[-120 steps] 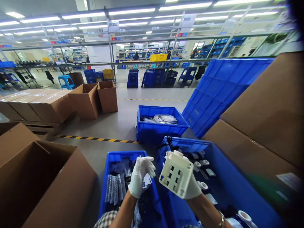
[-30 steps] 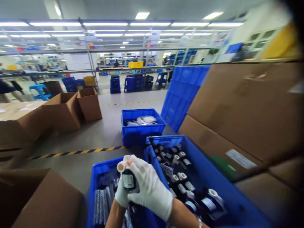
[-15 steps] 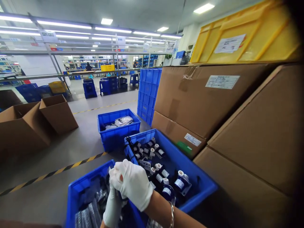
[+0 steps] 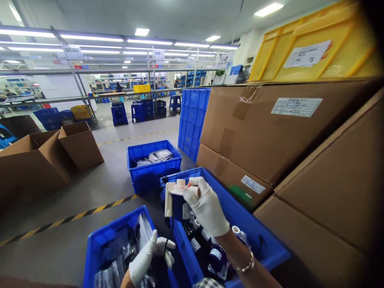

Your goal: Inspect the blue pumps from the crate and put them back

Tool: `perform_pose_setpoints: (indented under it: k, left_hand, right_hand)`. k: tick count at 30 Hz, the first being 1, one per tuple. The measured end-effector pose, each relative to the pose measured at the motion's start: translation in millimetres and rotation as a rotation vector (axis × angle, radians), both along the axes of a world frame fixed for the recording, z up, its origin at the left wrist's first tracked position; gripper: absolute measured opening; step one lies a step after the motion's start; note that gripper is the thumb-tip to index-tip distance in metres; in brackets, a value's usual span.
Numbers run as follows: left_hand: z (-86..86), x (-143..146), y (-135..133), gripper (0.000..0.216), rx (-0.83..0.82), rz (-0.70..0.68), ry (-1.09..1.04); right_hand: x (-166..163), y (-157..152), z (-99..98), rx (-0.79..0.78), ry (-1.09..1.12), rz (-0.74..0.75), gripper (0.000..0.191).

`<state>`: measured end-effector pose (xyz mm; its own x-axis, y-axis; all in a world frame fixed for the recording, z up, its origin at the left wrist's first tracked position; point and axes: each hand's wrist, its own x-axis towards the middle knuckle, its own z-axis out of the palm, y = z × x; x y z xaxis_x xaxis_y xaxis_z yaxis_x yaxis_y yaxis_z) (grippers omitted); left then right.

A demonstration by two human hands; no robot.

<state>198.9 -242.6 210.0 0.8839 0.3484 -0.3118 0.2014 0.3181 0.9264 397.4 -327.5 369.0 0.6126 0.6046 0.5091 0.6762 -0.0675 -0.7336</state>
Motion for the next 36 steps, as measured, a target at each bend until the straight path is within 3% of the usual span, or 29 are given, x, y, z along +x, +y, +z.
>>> perform_pose_setpoints:
  k: [3, 5, 7, 12, 15, 18, 22, 26, 29, 32, 34, 36]
  left_hand:
    - [5.9, 2.4, -7.9, 0.079, 0.029, 0.024, -0.089]
    - [15.6, 10.7, -2.8, 0.073, 0.093, 0.016, -0.203]
    - [27.9, 31.0, 8.4, 0.067, 0.208, -0.046, -0.17]
    - [43.2, 121.3, 25.8, 0.045, 1.046, -0.217, 0.23]
    - [31.1, 169.0, 19.0, 0.039, 1.26, -0.28, 0.283]
    - [10.4, 193.2, 11.9, 0.034, 1.386, -0.389, 0.299]
    - [-15.9, 199.4, 16.9, 0.034, 1.491, -0.461, 0.295]
    - [-30.8, 197.7, 29.3, 0.027, 1.511, -0.441, 0.279]
    - [-37.7, 191.6, 38.3, 0.03, 1.506, -0.314, 0.243]
    - [-47.2, 176.1, 50.7, 0.043, 1.422, 0.104, 0.145]
    - [-54.2, 161.6, 59.9, 0.05, 1.219, 0.421, 0.151]
    - [-60.1, 146.7, 65.5, 0.059, 0.885, 0.582, 0.254]
  right_hand:
    - [55.6, 3.8, -9.9, -0.084, -0.084, -0.08, 0.042]
    - [94.6, 6.3, -28.7, -0.266, -0.137, -0.086, 0.043]
    - [128.9, 7.7, -53.8, -0.49, -0.18, -0.112, 0.039]
    - [178.8, 9.7, -118.7, -0.746, -0.234, -0.126, 0.027]
    - [190.8, 12.2, -151.4, -0.879, -0.255, -0.099, 0.026]
    - [198.3, 16.2, -180.8, -0.993, -0.27, -0.071, 0.028]
    - [205.6, 24.1, -214.0, -1.086, -0.28, -0.006, 0.029]
    - [209.7, 31.6, -235.5, -1.13, -0.276, 0.023, 0.03]
    - [209.4, 33.7, -243.6, -1.133, -0.278, 0.048, 0.031]
    - [205.7, 32.6, -241.1, -1.124, -0.284, 0.074, 0.029]
    - [203.9, 28.0, -230.9, -1.106, -0.295, 0.076, 0.025]
    - [206.0, 15.9, -216.1, -1.07, -0.324, 0.046, 0.024]
